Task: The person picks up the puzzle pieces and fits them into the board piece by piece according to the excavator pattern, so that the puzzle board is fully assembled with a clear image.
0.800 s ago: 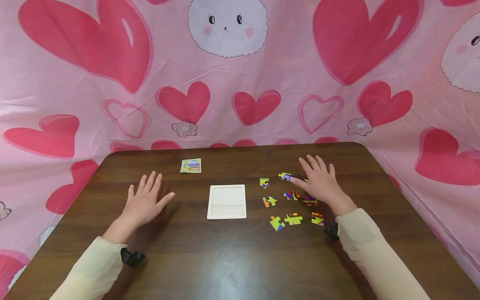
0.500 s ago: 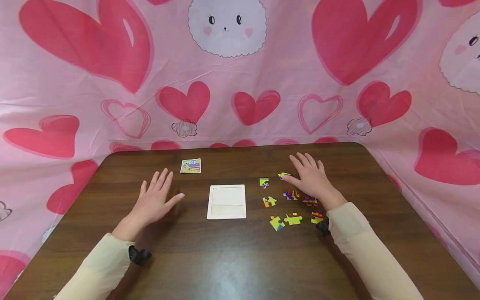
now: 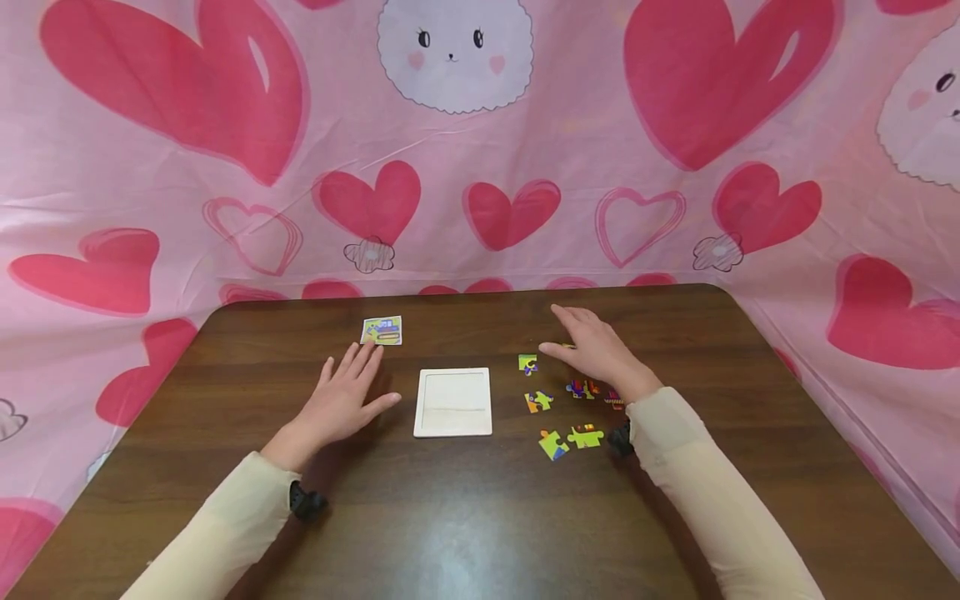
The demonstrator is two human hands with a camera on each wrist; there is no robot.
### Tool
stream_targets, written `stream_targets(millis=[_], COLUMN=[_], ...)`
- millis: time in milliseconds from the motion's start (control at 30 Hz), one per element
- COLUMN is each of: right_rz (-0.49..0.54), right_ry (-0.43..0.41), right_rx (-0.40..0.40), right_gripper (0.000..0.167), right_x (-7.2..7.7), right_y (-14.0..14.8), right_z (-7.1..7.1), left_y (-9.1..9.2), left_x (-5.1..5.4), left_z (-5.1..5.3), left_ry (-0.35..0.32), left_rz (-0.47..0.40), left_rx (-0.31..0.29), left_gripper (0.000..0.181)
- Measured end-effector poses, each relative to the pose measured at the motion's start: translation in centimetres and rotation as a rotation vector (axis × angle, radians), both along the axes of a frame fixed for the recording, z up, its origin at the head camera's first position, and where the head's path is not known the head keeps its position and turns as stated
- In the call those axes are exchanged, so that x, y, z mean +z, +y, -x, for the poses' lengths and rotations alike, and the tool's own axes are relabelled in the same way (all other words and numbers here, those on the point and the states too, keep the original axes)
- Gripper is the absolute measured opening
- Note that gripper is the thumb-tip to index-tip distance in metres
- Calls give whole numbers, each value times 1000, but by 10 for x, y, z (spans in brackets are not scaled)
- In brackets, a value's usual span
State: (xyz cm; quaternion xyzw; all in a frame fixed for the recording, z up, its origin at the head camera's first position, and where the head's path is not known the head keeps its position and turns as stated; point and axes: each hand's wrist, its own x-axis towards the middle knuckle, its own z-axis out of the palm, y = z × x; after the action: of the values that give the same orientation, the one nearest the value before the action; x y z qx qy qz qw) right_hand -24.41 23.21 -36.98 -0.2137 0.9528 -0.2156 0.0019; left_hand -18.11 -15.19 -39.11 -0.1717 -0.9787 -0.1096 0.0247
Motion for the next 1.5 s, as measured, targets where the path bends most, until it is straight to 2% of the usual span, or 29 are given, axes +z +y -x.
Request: stream_targets(millis=[267, 500, 600, 800, 1033, 1367, 1500], right_rz=[32, -7, -28, -79, -153, -161, -153], right_ry=[-115, -147, -164, -178, -162, -139, -159], right_rx=[25, 53, 66, 82, 49, 60, 59], right_gripper=[78, 66, 60, 46, 28, 21, 20], right_x=[-5, -11, -14, -23, -25, -25, -25], right_y=[-17, -29, -32, -39, -45, -44, -44], right_z=[6, 10, 11, 15, 18, 21, 22], left_y=[12, 18, 20, 23, 26, 30, 30], left_x=[-5, -7, -9, -12, -11, -10, -10], left_z=[6, 9, 9, 10, 11, 10, 10], left_ry=[-96, -172, -204, -268, -327, -343, -341], left_rz=[9, 13, 21, 47, 66, 68, 79], left_rx=[-90, -173, -190, -212, -228, -217, -218], left_gripper=[83, 84, 85, 86, 83, 82, 82])
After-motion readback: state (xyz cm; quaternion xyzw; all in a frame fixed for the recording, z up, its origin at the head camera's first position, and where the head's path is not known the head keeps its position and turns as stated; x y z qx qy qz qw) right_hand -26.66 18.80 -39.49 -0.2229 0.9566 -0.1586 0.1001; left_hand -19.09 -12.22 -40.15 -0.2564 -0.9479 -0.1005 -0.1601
